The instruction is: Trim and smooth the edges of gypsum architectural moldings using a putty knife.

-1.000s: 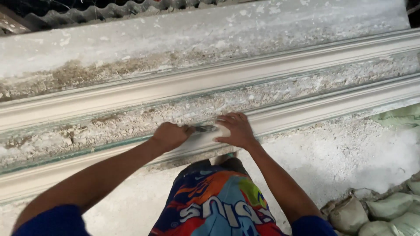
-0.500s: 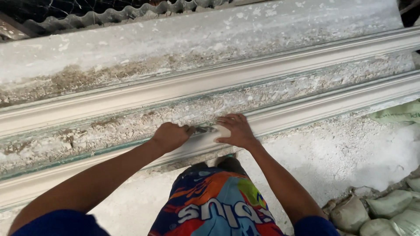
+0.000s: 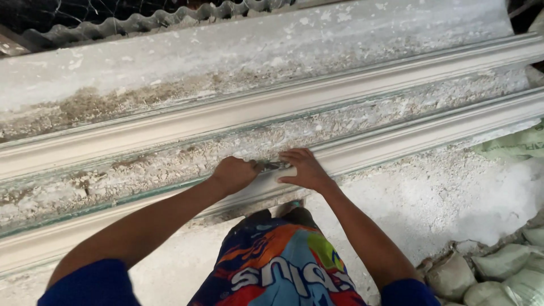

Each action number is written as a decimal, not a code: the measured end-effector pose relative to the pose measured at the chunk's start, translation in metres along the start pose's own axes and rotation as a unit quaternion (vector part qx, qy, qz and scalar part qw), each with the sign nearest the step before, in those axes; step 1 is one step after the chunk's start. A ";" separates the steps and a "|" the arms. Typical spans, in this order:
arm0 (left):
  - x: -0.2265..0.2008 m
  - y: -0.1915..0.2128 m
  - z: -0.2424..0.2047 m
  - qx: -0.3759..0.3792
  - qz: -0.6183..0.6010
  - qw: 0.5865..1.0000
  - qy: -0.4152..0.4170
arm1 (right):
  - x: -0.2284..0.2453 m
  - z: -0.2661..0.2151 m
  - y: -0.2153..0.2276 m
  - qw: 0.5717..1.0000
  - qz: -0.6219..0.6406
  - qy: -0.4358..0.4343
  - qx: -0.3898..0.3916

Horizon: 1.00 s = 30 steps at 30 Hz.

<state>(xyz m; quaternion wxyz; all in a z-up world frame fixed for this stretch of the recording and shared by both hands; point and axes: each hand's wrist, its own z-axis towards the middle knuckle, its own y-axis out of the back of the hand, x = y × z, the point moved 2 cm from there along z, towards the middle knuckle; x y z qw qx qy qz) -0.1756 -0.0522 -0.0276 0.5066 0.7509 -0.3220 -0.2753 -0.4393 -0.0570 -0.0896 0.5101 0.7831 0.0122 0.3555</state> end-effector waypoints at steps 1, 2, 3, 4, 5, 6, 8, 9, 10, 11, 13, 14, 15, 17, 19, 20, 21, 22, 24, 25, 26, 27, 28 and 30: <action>-0.004 -0.002 0.013 -0.013 -0.011 1.000 -0.012 | -0.001 -0.001 0.001 1.000 0.013 0.002 0.001; -0.001 0.002 0.010 -0.014 -0.011 1.000 -0.010 | -0.003 0.002 0.004 1.000 0.012 0.004 0.000; -0.002 0.005 0.004 -0.009 -0.007 1.000 -0.004 | -0.004 0.002 0.004 1.000 0.024 0.002 0.006; -0.002 0.007 -0.002 -0.004 -0.003 1.000 0.003 | -0.005 0.003 0.004 0.999 0.035 0.000 0.012; 0.003 0.002 -0.005 -0.008 0.000 1.000 0.004 | -0.004 0.004 0.008 0.999 0.032 0.002 0.008; 0.009 -0.003 -0.008 0.005 0.001 1.000 0.009 | -0.003 0.005 0.012 0.999 0.035 -0.005 0.011; -0.003 -0.009 -0.001 0.024 -0.008 1.000 0.006 | 0.000 -0.009 0.013 0.999 0.043 -0.021 0.022; -0.007 -0.004 0.013 0.006 -0.010 1.000 -0.006 | 0.000 -0.007 0.016 0.998 0.059 -0.015 0.022; -0.012 0.001 0.026 -0.013 -0.011 1.000 -0.019 | 0.001 -0.005 0.019 0.997 0.074 -0.009 0.022; -0.011 0.005 0.024 -0.012 -0.010 1.000 -0.018 | -0.004 -0.004 0.019 0.997 0.074 -0.008 0.021; -0.012 0.013 0.021 -0.015 -0.014 1.000 -0.015 | -0.014 -0.004 0.018 0.998 0.059 0.001 0.030; -0.012 0.012 0.010 -0.015 -0.016 1.000 -0.014 | -0.013 -0.007 0.017 0.998 0.059 0.002 0.032; -0.009 0.014 0.003 -0.008 -0.012 1.000 -0.006 | -0.014 -0.006 0.019 0.999 0.025 0.000 0.031; -0.008 0.013 0.006 0.002 -0.012 1.000 -0.001 | -0.017 -0.007 0.024 0.999 -0.007 -0.006 0.031; -0.010 0.013 0.026 -0.045 0.001 0.999 -0.010 | -0.018 -0.006 0.030 0.999 -0.040 0.001 0.014; -0.012 0.010 0.030 -0.044 0.002 0.999 -0.011 | -0.020 -0.007 0.027 0.999 -0.040 0.001 0.012; -0.013 0.007 0.034 -0.039 -0.008 0.999 -0.010 | -0.022 -0.008 0.024 0.999 -0.050 0.003 0.007; -0.015 0.004 0.038 -0.033 -0.017 0.999 -0.009 | -0.023 -0.010 0.022 0.998 -0.061 0.004 0.001; -0.016 0.000 0.021 -0.011 -0.023 1.000 0.003 | -0.027 -0.013 0.015 0.997 -0.072 0.010 0.010; -0.010 0.003 0.019 0.005 -0.020 1.000 0.011 | -0.033 -0.008 0.018 0.996 -0.089 0.012 0.009; -0.003 0.009 0.019 0.001 -0.015 1.000 0.012 | -0.035 0.000 0.023 0.996 -0.092 0.014 0.004; -0.007 0.010 0.016 0.003 -0.008 1.000 0.011 | -0.035 -0.004 0.020 0.997 -0.081 0.004 0.009; -0.011 0.010 0.013 0.006 0.000 1.000 0.009 | -0.035 -0.008 0.017 0.997 -0.069 -0.005 0.015; -0.023 0.009 0.038 -0.013 -0.008 1.000 0.001 | -0.027 -0.013 0.023 0.997 -0.068 -0.021 0.016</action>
